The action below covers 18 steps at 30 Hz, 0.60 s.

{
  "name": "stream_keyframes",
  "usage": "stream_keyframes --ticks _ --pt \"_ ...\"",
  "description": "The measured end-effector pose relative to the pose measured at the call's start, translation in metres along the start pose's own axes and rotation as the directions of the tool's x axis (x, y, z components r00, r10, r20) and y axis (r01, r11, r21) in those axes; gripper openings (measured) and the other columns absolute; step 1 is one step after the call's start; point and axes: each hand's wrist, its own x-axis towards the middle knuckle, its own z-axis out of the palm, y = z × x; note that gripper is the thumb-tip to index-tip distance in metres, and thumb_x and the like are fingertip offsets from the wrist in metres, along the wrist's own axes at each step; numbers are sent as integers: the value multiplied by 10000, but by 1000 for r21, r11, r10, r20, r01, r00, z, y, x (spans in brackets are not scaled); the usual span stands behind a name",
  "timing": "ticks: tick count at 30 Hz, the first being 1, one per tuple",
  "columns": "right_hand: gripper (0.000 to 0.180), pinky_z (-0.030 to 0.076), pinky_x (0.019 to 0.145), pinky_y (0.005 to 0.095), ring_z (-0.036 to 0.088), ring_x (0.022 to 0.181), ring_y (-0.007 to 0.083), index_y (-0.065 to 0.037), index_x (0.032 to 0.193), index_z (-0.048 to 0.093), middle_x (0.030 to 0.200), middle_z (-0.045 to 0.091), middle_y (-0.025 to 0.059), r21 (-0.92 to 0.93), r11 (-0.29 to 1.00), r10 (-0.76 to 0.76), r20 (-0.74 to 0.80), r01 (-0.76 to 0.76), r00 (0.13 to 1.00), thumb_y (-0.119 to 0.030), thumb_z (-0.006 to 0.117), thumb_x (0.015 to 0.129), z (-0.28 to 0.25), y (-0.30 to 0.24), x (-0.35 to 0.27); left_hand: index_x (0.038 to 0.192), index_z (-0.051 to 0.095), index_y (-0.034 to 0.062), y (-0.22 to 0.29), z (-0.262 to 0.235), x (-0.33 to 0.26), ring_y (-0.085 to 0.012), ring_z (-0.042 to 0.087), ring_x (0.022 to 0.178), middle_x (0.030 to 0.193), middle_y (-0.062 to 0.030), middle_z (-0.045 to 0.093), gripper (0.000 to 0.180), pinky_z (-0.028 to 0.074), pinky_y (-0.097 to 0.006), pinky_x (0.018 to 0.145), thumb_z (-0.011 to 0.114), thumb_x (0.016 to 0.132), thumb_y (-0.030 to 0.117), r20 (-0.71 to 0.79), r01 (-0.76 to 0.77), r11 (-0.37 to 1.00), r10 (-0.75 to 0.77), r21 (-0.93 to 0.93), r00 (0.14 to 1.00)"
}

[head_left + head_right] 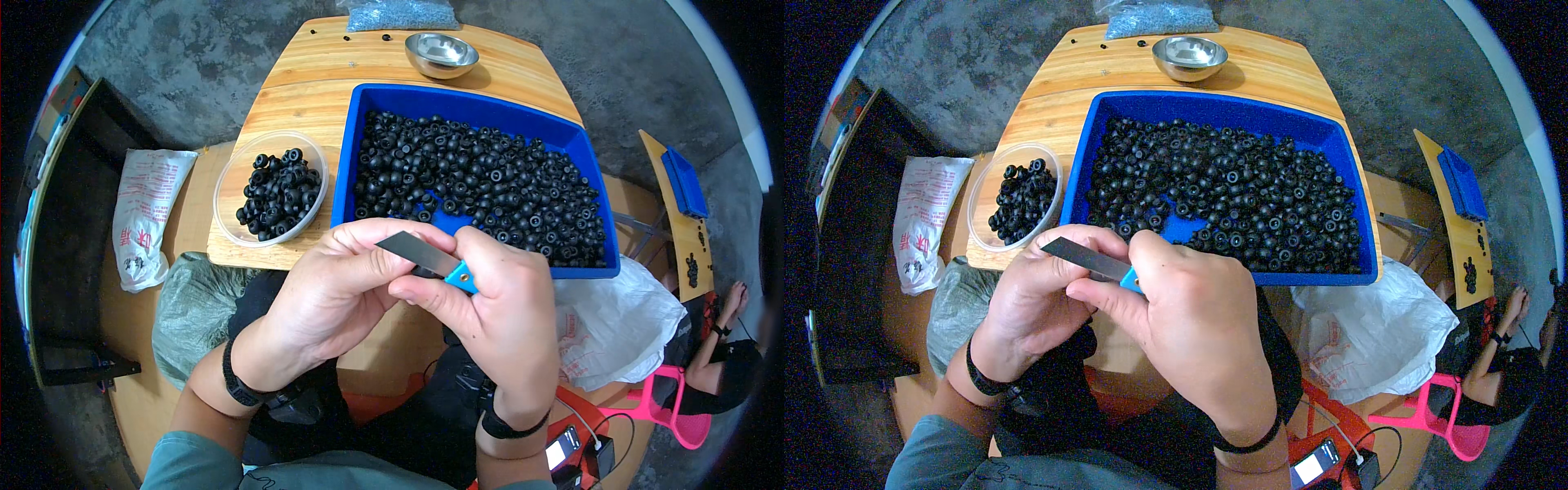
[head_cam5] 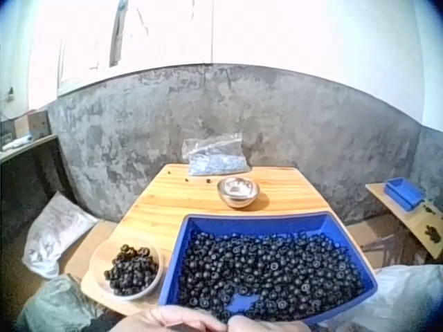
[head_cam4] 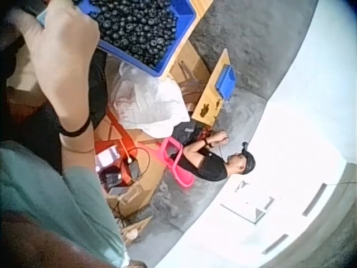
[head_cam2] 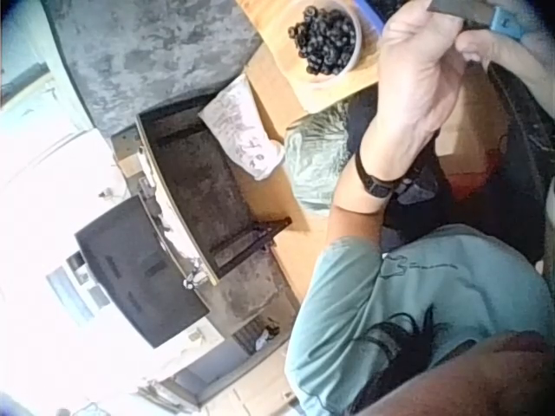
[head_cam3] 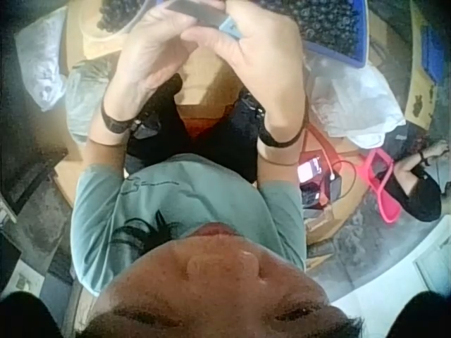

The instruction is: Using a small utility knife to trim excess plastic (flash) from black plastic rings/gaskets.

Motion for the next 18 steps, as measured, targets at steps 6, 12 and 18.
stream_keyframes --ticks 6,12,18 --pt "424 384 441 309 522 482 275 -3 692 536 564 522 141 -50 999 -10 -21 8 1000 -381 729 699 4 -1 1 1055 589 -40 0 0 -1 -171 571 975 1066 -119 602 242 442 -289 890 579 849 87 -57 -29 1000 29 8 998" --pt "434 417 447 368 558 502 312 -51 627 500 555 540 141 47 999 2 7 -3 1000 -428 693 723 1 10 7 1017 611 -13 4 3 0 -139 583 859 966 -85 623 195 469 -266 783 566 861 95 -178 -58 992 78 116 981" --pt "308 376 459 324 482 464 168 -16 654 561 534 533 111 168 956 270 -164 -242 949 -267 690 776 -17 50 13 983 631 -16 49 -22 7 -74 545 721 879 -37 625 184 435 -199 685 603 809 37 -301 -263 615 660 744 689"
